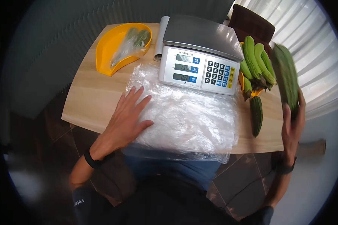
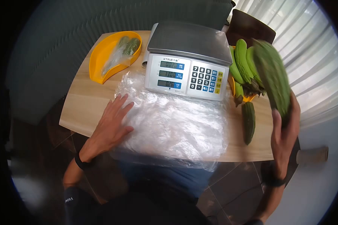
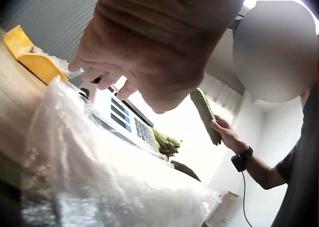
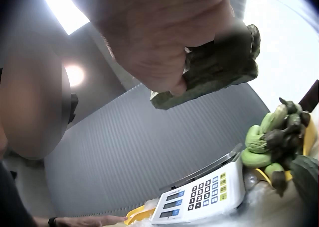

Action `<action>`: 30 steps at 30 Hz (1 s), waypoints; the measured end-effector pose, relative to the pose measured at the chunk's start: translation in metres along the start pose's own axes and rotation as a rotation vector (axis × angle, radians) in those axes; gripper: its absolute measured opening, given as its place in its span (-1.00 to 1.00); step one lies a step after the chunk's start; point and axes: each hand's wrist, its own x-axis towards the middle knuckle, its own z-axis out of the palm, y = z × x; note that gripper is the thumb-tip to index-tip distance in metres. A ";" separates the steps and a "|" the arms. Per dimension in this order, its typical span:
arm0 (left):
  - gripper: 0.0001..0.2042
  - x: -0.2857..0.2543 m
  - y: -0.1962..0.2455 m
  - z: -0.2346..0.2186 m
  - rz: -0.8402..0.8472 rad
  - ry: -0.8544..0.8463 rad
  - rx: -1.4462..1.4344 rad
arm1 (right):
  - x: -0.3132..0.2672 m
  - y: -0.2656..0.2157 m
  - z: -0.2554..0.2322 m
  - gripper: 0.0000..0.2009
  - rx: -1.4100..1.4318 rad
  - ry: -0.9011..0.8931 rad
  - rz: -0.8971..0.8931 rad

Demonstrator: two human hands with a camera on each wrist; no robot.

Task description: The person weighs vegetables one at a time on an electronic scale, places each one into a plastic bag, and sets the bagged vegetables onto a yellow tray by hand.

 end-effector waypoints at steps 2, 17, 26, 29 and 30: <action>-0.39 -0.009 -0.020 -0.003 -0.039 0.057 -0.024 | 0.054 -0.012 0.036 -0.50 0.027 -0.103 -0.194; -0.36 -0.027 -0.110 0.038 -0.298 0.627 -0.951 | 0.216 0.003 0.241 -0.23 -0.011 -0.590 -0.365; -0.40 -0.027 -0.114 0.042 -0.331 0.654 -0.994 | 0.144 -0.004 0.174 -0.49 0.105 -0.116 -0.489; -0.40 -0.026 -0.112 0.041 -0.328 0.642 -0.942 | 0.058 -0.025 0.109 -0.80 0.278 -0.069 -0.158; -0.40 -0.026 -0.112 0.041 -0.332 0.649 -0.943 | 0.022 -0.024 0.096 -0.89 0.396 -0.071 -0.001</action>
